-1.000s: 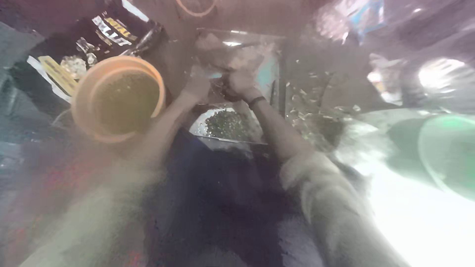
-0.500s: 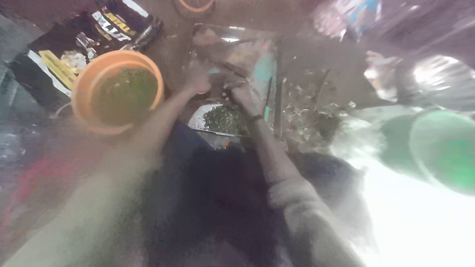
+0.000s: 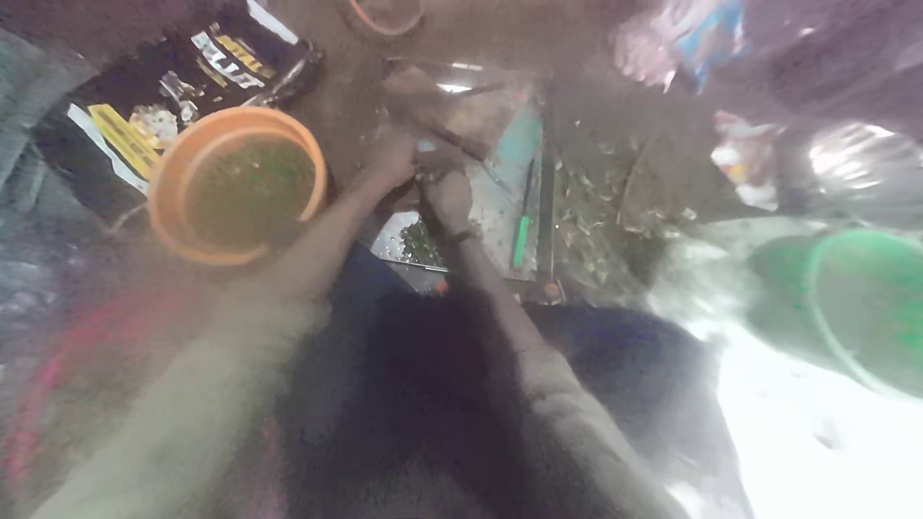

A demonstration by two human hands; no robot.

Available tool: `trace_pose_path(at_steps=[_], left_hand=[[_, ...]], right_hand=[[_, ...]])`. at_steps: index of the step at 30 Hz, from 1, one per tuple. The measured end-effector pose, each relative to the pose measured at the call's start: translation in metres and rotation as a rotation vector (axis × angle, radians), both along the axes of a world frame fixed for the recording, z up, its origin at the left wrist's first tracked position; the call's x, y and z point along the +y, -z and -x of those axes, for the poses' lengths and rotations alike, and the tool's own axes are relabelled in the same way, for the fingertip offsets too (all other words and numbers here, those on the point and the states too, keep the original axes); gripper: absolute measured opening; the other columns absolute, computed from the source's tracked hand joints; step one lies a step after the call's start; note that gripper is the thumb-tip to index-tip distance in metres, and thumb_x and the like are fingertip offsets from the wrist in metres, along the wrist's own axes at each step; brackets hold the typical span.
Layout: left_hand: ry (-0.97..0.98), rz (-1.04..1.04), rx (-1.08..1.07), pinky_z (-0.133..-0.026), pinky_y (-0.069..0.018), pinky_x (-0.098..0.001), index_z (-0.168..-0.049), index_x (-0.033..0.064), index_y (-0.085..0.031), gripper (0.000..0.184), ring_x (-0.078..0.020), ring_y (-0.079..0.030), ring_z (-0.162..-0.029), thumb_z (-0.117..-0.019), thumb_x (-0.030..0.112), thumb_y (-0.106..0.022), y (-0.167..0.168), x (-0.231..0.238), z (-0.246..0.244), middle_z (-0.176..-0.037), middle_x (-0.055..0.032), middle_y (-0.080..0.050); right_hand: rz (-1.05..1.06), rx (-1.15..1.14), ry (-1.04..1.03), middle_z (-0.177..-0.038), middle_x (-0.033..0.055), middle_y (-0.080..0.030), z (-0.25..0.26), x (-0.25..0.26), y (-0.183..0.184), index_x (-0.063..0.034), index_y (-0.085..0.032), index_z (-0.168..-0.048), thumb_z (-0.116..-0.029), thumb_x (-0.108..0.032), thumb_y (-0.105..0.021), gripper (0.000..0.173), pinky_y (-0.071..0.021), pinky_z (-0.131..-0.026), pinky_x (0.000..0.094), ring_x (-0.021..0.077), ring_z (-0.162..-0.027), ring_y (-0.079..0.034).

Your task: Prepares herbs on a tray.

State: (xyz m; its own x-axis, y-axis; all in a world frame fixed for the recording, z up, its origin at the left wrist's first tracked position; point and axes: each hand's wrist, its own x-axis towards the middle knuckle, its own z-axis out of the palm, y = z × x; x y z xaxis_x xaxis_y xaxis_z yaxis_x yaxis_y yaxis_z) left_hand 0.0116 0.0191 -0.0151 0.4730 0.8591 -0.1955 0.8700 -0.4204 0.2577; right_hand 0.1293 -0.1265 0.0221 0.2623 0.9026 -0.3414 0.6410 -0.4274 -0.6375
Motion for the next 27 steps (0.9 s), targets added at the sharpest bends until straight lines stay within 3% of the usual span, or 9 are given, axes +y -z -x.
trace_pose_path(at_steps=[2,4,8,14,17,20,22,24,27], left_hand=[[-0.038,-0.006,-0.005,-0.096,-0.0524,-0.0663,-0.105,0.0042,-0.075,0.022,-0.042,-0.068,-0.111,-0.0928,0.022,-0.071,0.004,0.006,0.003,-0.11,-0.0216,-0.072],[-0.062,-0.004,-0.006,-0.095,-0.0533,-0.0662,-0.104,0.0052,-0.076,0.021,-0.041,-0.069,-0.108,-0.0921,0.022,-0.071,0.009,0.01,0.005,-0.109,-0.0206,-0.073],[-0.088,0.006,-0.019,-0.101,-0.0503,-0.0658,-0.113,0.0025,-0.073,0.025,-0.0436,-0.064,-0.118,-0.0933,0.017,-0.071,0.004,0.003,0.002,-0.12,-0.0245,-0.069],[-0.066,-0.053,0.026,-0.094,-0.0535,-0.0665,-0.105,0.0111,-0.077,0.021,-0.0393,-0.068,-0.111,-0.094,0.025,-0.067,0.009,0.006,0.0,-0.112,-0.0175,-0.073],[-0.064,-0.039,0.037,-0.09,-0.0549,-0.0651,-0.1,0.0054,-0.075,0.02,-0.04,-0.069,-0.106,-0.0938,0.023,-0.067,0.008,0.001,-0.004,-0.107,-0.0198,-0.072],[-0.084,-0.034,0.06,-0.093,-0.0544,-0.0644,-0.101,0.0033,-0.074,0.021,-0.041,-0.067,-0.112,-0.0915,0.021,-0.07,0.008,0.0,-0.006,-0.112,-0.0214,-0.071],[-0.103,-0.034,0.069,-0.094,-0.0538,-0.0645,-0.104,0.0038,-0.074,0.023,-0.0415,-0.065,-0.114,-0.0887,0.021,-0.072,0.01,0.0,-0.006,-0.115,-0.0216,-0.07],[-0.099,-0.051,0.056,-0.094,-0.0538,-0.0648,-0.103,0.0046,-0.074,0.023,-0.0415,-0.066,-0.113,-0.0875,0.022,-0.073,0.012,0.0,-0.005,-0.114,-0.021,-0.071],[-0.089,-0.076,0.03,-0.097,-0.0525,-0.064,-0.105,0.0075,-0.075,0.022,-0.0404,-0.065,-0.115,-0.0878,0.021,-0.073,0.01,-0.001,-0.004,-0.114,-0.0187,-0.071]], right_hand=[[-0.03,-0.061,0.065,-0.106,0.0165,-0.074,-0.001,0.043,0.048,-0.0067,-0.074,-0.103,-0.0998,-0.054,-0.06,0.05,-0.0571,-0.085,0.0607,0.0356,-0.101,-0.072],[-0.065,-0.063,0.1,-0.101,0.015,-0.075,-0.004,0.058,0.073,-0.0091,-0.076,-0.099,-0.0995,-0.053,-0.059,0.047,-0.0578,-0.085,0.061,0.0344,-0.098,-0.073],[-0.024,-0.085,0.066,-0.109,0.0151,-0.075,-0.017,0.046,0.065,-0.0155,-0.077,-0.112,-0.1005,-0.044,-0.061,0.035,-0.0566,-0.086,0.0629,0.0366,-0.104,-0.072],[-0.014,-0.17,-0.009,-0.105,0.0083,-0.077,-0.019,0.05,0.057,-0.0249,-0.078,-0.11,-0.0964,-0.046,-0.064,0.029,-0.0569,-0.08,0.063,0.033,-0.098,-0.073],[-0.037,-0.147,0.002,-0.103,0.0073,-0.077,-0.013,0.052,0.061,-0.0251,-0.078,-0.108,-0.0947,-0.047,-0.065,0.028,-0.0575,-0.08,0.0627,0.0318,-0.097,-0.073],[-0.05,-0.167,0.036,-0.11,0.013,-0.075,-0.012,0.054,0.062,-0.02,-0.073,-0.119,-0.0957,-0.043,-0.065,0.034,-0.0562,-0.083,0.0639,0.0362,-0.102,-0.072],[-0.126,-0.211,0.031,-0.12,0.0108,-0.073,-0.015,0.055,0.069,-0.0248,-0.067,-0.13,-0.0953,-0.038,-0.064,0.037,-0.0572,-0.079,0.0638,0.0352,-0.102,-0.072],[-0.21,-0.247,0.001,-0.122,0.0028,-0.073,-0.018,0.06,0.075,-0.0325,-0.067,-0.128,-0.0926,-0.038,-0.066,0.036,-0.0584,-0.076,0.0619,0.0293,-0.1,-0.073],[-0.208,-0.308,-0.109,-0.116,0.0074,-0.075,-0.024,0.068,0.071,-0.0264,-0.072,-0.122,-0.0934,-0.037,-0.066,0.031,-0.0573,-0.081,0.0642,0.0329,-0.103,-0.072]])
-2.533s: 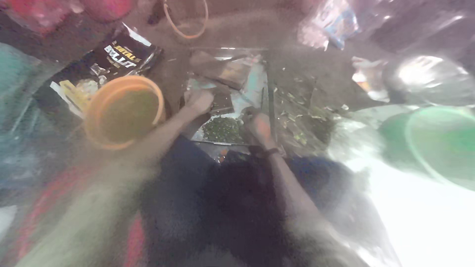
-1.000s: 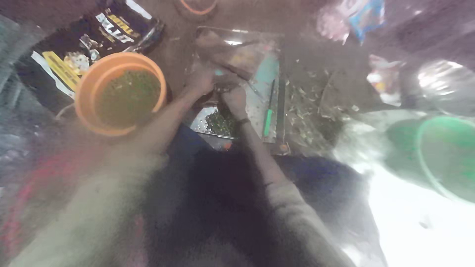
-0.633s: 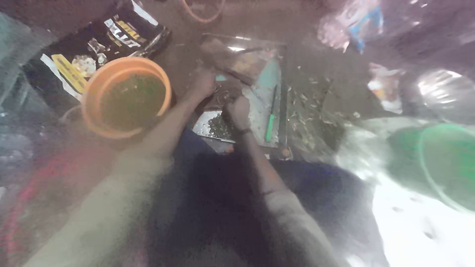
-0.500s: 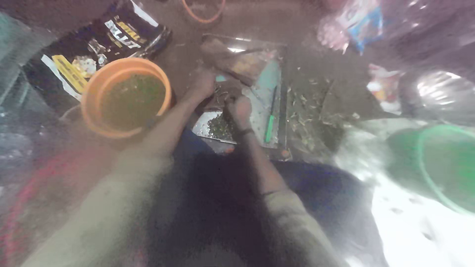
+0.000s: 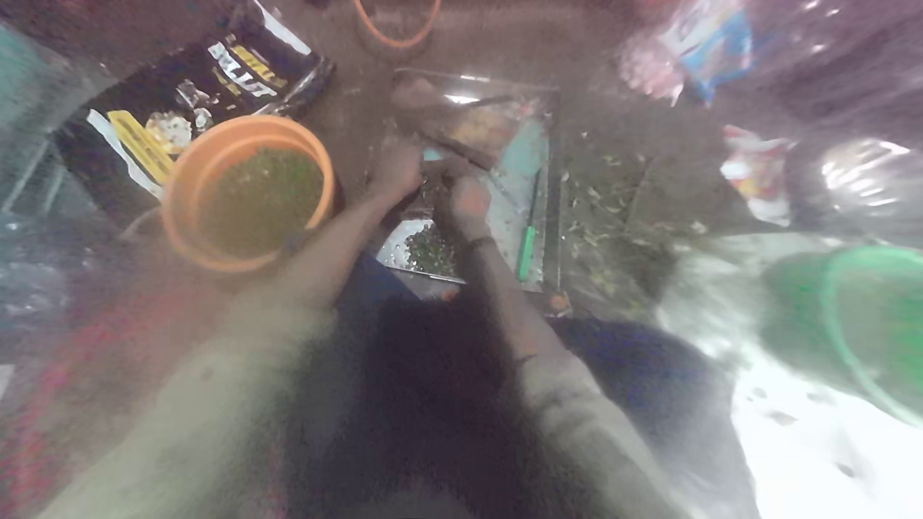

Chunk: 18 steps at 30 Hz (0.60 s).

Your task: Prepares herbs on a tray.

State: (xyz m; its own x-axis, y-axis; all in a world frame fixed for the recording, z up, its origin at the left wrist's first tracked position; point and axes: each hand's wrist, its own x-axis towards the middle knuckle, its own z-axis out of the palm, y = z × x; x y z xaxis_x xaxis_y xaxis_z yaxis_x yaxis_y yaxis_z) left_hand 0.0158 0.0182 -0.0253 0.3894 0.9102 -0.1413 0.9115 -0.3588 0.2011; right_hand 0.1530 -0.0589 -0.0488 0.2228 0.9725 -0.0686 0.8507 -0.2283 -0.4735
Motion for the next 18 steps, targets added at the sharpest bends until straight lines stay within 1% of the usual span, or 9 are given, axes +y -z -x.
trace_pose_path(at_steps=[2,4,6,7,10,13,15,17,18], left_hand=[[-0.013,-0.001,-0.026,-0.098,-0.0525,-0.0639,-0.106,0.0091,-0.076,0.021,-0.0392,-0.064,-0.118,-0.0891,0.021,-0.072,0.0,0.002,0.001,-0.117,-0.0172,-0.071],[-0.023,0.001,-0.034,-0.098,-0.0527,-0.064,-0.105,0.009,-0.076,0.021,-0.0391,-0.065,-0.116,-0.0901,0.024,-0.072,0.003,0.004,0.003,-0.115,-0.0175,-0.071],[-0.041,0.018,-0.021,-0.092,-0.0543,-0.0649,-0.1,0.0062,-0.074,0.022,-0.0404,-0.067,-0.111,-0.088,0.024,-0.072,0.001,0.004,0.003,-0.109,-0.0199,-0.072],[-0.059,0.044,-0.016,-0.09,-0.0543,-0.065,-0.1,0.0043,-0.073,0.023,-0.0411,-0.067,-0.11,-0.087,0.023,-0.072,-0.002,0.003,0.002,-0.109,-0.0212,-0.071],[-0.115,0.105,-0.03,-0.095,-0.0528,-0.0649,-0.108,-0.0022,-0.072,0.028,-0.0443,-0.066,-0.113,-0.0904,0.02,-0.073,-0.021,-0.001,0.002,-0.115,-0.0265,-0.069],[-0.223,0.113,-0.012,-0.094,-0.0541,-0.0641,-0.109,-0.002,-0.071,0.033,-0.0425,-0.066,-0.115,-0.0892,0.025,-0.074,-0.034,0.002,0.005,-0.119,-0.0258,-0.068],[-0.291,0.123,-0.048,-0.093,-0.055,-0.0632,-0.11,-0.001,-0.071,0.034,-0.0404,-0.068,-0.112,-0.0912,0.027,-0.071,-0.041,0.001,0.007,-0.117,-0.024,-0.07],[-0.353,0.121,-0.088,-0.091,-0.0553,-0.0642,-0.112,-0.0016,-0.07,0.037,-0.0403,-0.07,-0.109,-0.0934,0.03,-0.067,-0.048,-0.001,0.01,-0.114,-0.024,-0.071],[-0.37,0.138,-0.096,-0.094,-0.0534,-0.0646,-0.117,-0.003,-0.069,0.042,-0.0414,-0.068,-0.112,-0.0977,0.034,-0.064,-0.055,-0.003,0.01,-0.118,-0.0254,-0.07]], right_hand=[[0.023,-0.027,-0.029,-0.117,0.0108,-0.074,-0.004,0.005,-0.005,-0.0222,-0.075,-0.119,-0.0958,-0.036,-0.066,0.028,-0.0568,-0.086,0.065,0.0359,-0.107,-0.071],[0.034,0.009,-0.029,-0.121,0.0109,-0.074,-0.008,0.006,-0.011,-0.0223,-0.075,-0.122,-0.0998,-0.034,-0.064,0.027,-0.0558,-0.091,0.0632,0.0354,-0.111,-0.07],[0.026,0.039,-0.047,-0.121,0.0084,-0.074,-0.014,0.008,-0.013,-0.0239,-0.074,-0.122,-0.1022,-0.035,-0.06,0.027,-0.0555,-0.093,0.0619,0.0329,-0.112,-0.07],[0.03,0.05,-0.061,-0.12,0.009,-0.074,-0.016,0.009,-0.016,-0.0228,-0.074,-0.122,-0.1034,-0.036,-0.059,0.027,-0.0551,-0.093,0.0622,0.0333,-0.111,-0.07],[0.028,0.031,-0.139,-0.122,0.0134,-0.073,-0.016,0.013,-0.025,-0.0166,-0.073,-0.124,-0.1049,-0.033,-0.058,0.029,-0.0547,-0.095,0.0621,0.0354,-0.113,-0.069],[0.014,0.005,-0.233,-0.125,0.0135,-0.071,-0.013,0.024,-0.031,-0.0187,-0.073,-0.123,-0.1037,-0.027,-0.059,0.025,-0.0553,-0.097,0.0603,0.0348,-0.116,-0.068],[0.011,-0.034,-0.296,-0.127,0.0117,-0.07,-0.012,0.036,-0.032,-0.0203,-0.074,-0.121,-0.1011,-0.024,-0.062,0.023,-0.0556,-0.097,0.0584,0.0332,-0.117,-0.068],[0.015,-0.06,-0.369,-0.128,0.0126,-0.069,-0.012,0.049,-0.029,-0.0157,-0.074,-0.116,-0.0987,-0.022,-0.064,0.021,-0.0556,-0.098,0.0578,0.0329,-0.116,-0.067],[0.033,-0.062,-0.393,-0.127,0.0141,-0.069,-0.012,0.053,-0.031,-0.0133,-0.073,-0.116,-0.0991,-0.021,-0.064,0.02,-0.0552,-0.098,0.0581,0.0339,-0.116,-0.067]])
